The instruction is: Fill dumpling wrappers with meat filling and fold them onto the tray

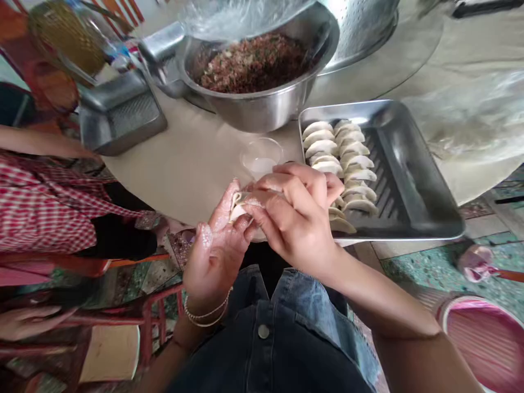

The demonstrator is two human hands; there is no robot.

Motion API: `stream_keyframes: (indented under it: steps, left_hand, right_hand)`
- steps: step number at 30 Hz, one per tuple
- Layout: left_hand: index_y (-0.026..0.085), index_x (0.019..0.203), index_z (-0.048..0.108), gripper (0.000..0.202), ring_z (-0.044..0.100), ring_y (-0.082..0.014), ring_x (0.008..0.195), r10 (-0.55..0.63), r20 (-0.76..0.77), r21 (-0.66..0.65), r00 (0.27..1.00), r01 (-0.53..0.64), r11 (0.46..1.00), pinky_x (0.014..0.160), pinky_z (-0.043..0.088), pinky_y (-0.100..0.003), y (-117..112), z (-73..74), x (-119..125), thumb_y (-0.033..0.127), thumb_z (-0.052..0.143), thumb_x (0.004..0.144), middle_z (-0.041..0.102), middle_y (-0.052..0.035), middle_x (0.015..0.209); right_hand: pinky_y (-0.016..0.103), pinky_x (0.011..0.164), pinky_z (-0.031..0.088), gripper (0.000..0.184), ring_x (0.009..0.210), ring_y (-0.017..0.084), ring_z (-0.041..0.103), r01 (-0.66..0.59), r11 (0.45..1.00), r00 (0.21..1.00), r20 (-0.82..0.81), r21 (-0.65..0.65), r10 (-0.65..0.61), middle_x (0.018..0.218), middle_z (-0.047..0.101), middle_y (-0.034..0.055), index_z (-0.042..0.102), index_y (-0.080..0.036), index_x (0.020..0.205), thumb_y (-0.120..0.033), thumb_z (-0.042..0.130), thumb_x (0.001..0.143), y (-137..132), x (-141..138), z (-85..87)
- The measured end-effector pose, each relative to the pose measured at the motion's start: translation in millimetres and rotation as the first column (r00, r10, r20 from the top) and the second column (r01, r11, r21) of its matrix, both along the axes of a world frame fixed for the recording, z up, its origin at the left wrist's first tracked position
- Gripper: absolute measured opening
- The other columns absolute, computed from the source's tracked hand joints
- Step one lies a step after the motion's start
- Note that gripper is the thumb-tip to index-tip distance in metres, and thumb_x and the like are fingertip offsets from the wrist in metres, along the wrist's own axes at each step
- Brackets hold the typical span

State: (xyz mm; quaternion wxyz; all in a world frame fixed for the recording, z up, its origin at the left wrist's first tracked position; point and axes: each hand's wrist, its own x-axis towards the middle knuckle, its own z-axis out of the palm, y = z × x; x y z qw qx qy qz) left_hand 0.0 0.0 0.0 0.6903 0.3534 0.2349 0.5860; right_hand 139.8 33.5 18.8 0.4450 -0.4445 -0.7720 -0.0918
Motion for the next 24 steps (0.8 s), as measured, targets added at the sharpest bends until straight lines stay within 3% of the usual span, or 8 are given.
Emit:
stream_keyframes:
  steps: [6,11,15,20,24]
  left_hand:
    - [0.026,0.13,0.059,0.047,0.049,-0.024,0.133,-0.004,-0.051,0.022,0.999,0.005,1.0,0.113,0.042,-0.041,1.0,-1.1,-3.7,0.049,0.035,0.098,0.055,-0.0019,0.142]
    - [0.028,0.121,0.066,0.042,0.052,-0.026,0.131,0.002,-0.082,0.029,0.997,0.0,1.0,0.109,0.046,-0.044,3.4,-3.2,-8.0,0.05,0.038,0.097,0.062,-0.0002,0.135]
    - [0.029,0.132,0.055,0.044,0.052,-0.0258,0.131,-0.016,-0.075,-0.033,0.997,0.014,0.999,0.109,0.045,-0.045,5.8,0.9,-7.5,0.049,0.043,0.095,0.06,-0.0023,0.136]
    - [0.031,0.139,0.045,0.045,0.04,-0.0219,0.141,-0.025,0.007,-0.066,1.0,0.026,0.997,0.119,0.033,-0.043,1.1,-0.8,6.6,0.038,0.048,0.094,0.05,-0.001,0.146]
    - [0.034,0.141,0.041,0.052,0.027,-0.0212,0.147,-0.059,0.039,0.051,0.998,0.057,0.997,0.124,0.021,-0.044,-4.6,-4.0,19.7,0.029,0.054,0.091,0.039,0.0025,0.154]
  right_hand:
    - [0.047,0.088,0.042,0.009,0.105,0.026,0.059,-0.008,1.0,1.0,-0.008,-0.01,0.008,0.096,0.067,0.0029,0.065,-0.026,0.095,-0.026,0.066,0.086,-3.1,1.7,0.5]
    - [0.048,0.09,0.041,0.03,0.108,0.027,0.058,-0.017,1.0,1.0,0.019,-0.013,0.017,0.105,0.065,0.0031,0.061,-0.029,0.112,-0.027,0.07,0.083,-2.7,5.3,-0.2]
    - [0.05,0.091,0.039,0.021,0.109,0.028,0.058,-0.069,0.997,0.994,0.083,-0.021,0.071,0.111,0.063,0.0047,0.065,-0.028,0.103,-0.021,0.069,0.084,-1.9,6.4,0.4]
    - [0.054,0.088,0.037,0.011,0.104,0.033,0.058,-0.035,0.997,0.999,-0.032,-0.066,0.033,0.1,0.064,0.0112,0.065,-0.018,0.095,-0.024,0.064,0.086,0.2,5.3,2.6]
    - [0.053,0.088,0.039,0.008,0.102,0.031,0.059,-0.037,0.995,0.993,-0.112,-0.091,0.027,0.098,0.065,0.0101,0.066,-0.018,0.092,-0.024,0.062,0.087,3.3,4.2,1.2]
